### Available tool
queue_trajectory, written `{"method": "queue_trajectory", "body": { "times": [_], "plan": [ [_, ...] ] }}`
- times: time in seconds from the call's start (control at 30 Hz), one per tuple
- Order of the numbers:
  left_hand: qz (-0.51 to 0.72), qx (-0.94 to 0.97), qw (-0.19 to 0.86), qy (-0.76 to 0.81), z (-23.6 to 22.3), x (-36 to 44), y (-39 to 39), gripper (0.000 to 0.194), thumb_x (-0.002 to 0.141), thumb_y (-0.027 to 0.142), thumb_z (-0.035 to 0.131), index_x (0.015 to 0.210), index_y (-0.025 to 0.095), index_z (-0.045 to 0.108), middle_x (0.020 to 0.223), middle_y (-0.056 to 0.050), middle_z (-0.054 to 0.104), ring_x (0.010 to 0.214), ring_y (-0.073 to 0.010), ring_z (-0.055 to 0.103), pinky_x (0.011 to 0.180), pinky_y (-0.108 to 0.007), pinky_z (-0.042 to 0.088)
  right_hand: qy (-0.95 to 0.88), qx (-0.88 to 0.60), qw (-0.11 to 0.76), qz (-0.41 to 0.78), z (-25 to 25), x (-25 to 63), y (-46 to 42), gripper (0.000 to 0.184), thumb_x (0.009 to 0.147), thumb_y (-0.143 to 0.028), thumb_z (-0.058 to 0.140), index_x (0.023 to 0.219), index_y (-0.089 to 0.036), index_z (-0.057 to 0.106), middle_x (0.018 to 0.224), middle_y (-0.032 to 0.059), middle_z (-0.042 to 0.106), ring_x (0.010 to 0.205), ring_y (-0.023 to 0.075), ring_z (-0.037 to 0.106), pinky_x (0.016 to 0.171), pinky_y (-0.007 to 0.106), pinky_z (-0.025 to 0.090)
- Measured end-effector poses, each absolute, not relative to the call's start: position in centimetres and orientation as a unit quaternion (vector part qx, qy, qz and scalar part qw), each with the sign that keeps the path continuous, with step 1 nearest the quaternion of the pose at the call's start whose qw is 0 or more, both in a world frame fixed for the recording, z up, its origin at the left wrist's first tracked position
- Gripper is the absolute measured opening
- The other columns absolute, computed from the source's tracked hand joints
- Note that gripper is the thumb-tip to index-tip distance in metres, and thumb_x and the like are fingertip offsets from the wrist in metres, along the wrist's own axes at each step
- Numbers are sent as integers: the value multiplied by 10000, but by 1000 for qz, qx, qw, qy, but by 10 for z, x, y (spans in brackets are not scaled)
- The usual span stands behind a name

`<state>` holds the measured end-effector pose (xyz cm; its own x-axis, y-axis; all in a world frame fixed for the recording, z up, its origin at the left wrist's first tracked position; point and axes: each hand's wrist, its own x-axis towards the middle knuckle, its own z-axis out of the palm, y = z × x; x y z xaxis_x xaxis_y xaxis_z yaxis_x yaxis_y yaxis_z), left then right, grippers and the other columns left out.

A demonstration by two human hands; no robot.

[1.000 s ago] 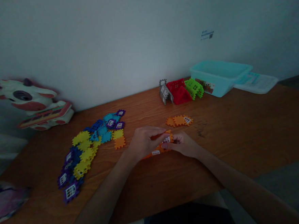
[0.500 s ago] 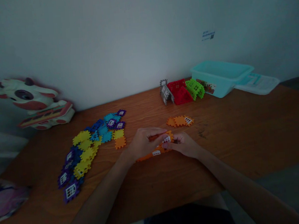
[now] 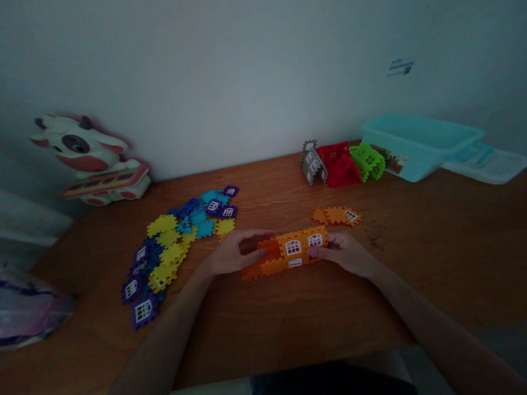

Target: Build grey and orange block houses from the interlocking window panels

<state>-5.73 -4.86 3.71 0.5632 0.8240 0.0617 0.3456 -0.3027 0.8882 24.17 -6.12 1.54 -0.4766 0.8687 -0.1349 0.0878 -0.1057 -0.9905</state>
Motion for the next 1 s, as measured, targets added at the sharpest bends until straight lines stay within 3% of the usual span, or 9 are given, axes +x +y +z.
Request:
{"method": "queue_trajectory", "body": {
  "times": [0.1, 0.2, 0.3, 0.53, 0.7, 0.77, 0.87, 1.0],
  "plan": [
    [265, 761, 410, 426, 27, -42, -51, 437, 824, 326, 757, 1237, 190, 719, 1101, -69, 788, 880, -189, 736, 775, -273, 580, -589, -424, 303, 617, 18, 242, -61, 409, 715, -583, 816, 959, -256, 802, 1065, 59, 800, 1053, 307, 730, 1002, 493, 549],
    [290, 737, 398, 463, 17, -28, -53, 278, 823, 319, 756, 1065, 188, 792, 964, -31, 808, 801, -169, 717, 697, -229, 532, -592, -456, 297, 595, 19, 242, -61, 473, 661, -632, 829, 921, -238, 801, 1051, 82, 802, 1036, 314, 732, 994, 492, 553],
    [302, 726, 405, 466, 10, -22, -52, 234, 842, 335, 736, 1011, 190, 808, 897, -12, 808, 745, -157, 703, 660, -217, 509, -602, -473, 292, 573, 21, 243, -61, 506, 650, -662, 820, 909, -229, 798, 1031, 95, 804, 1012, 315, 738, 969, 491, 568],
    [317, 801, 287, 418, 8, -21, -45, 246, 899, 350, 692, 765, 170, 793, 772, -26, 781, 701, -151, 667, 685, -245, 474, -627, -481, 292, 538, 21, 244, -63, 477, 676, -664, 806, 891, -238, 793, 990, 100, 808, 943, 311, 757, 874, 478, 618],
    [322, 814, 272, 400, 8, -21, -45, 202, 915, 317, 688, 803, 188, 795, 830, -16, 793, 737, -147, 687, 723, -241, 483, -647, -452, 312, 529, 15, 262, -58, 521, 726, -749, 711, 850, -247, 780, 916, 106, 803, 871, 308, 767, 808, 457, 636],
    [322, 820, 262, 395, 6, -21, -45, 219, 918, 343, 688, 808, 187, 795, 846, -19, 794, 759, -155, 694, 730, -241, 484, -622, -437, 375, 530, 13, 276, -54, 546, 760, -792, 638, 762, -259, 758, 845, 103, 789, 806, 294, 764, 724, 432, 644],
    [319, 829, 256, 381, 4, -22, -43, 232, 923, 358, 682, 805, 190, 790, 840, -13, 789, 761, -154, 694, 718, -237, 481, -546, -464, 480, 506, 13, 293, -48, 436, 868, -667, 610, 722, -275, 734, 732, 78, 751, 705, 253, 746, 658, 395, 631],
    [322, 833, 246, 377, 3, -23, -42, 224, 923, 349, 686, 809, 189, 793, 822, -9, 784, 747, -149, 692, 710, -237, 476, -538, -510, 497, 452, 16, 297, -49, 209, 764, -474, 812, 860, -299, 752, 912, 68, 774, 862, 256, 753, 780, 384, 623]
  ]
}}
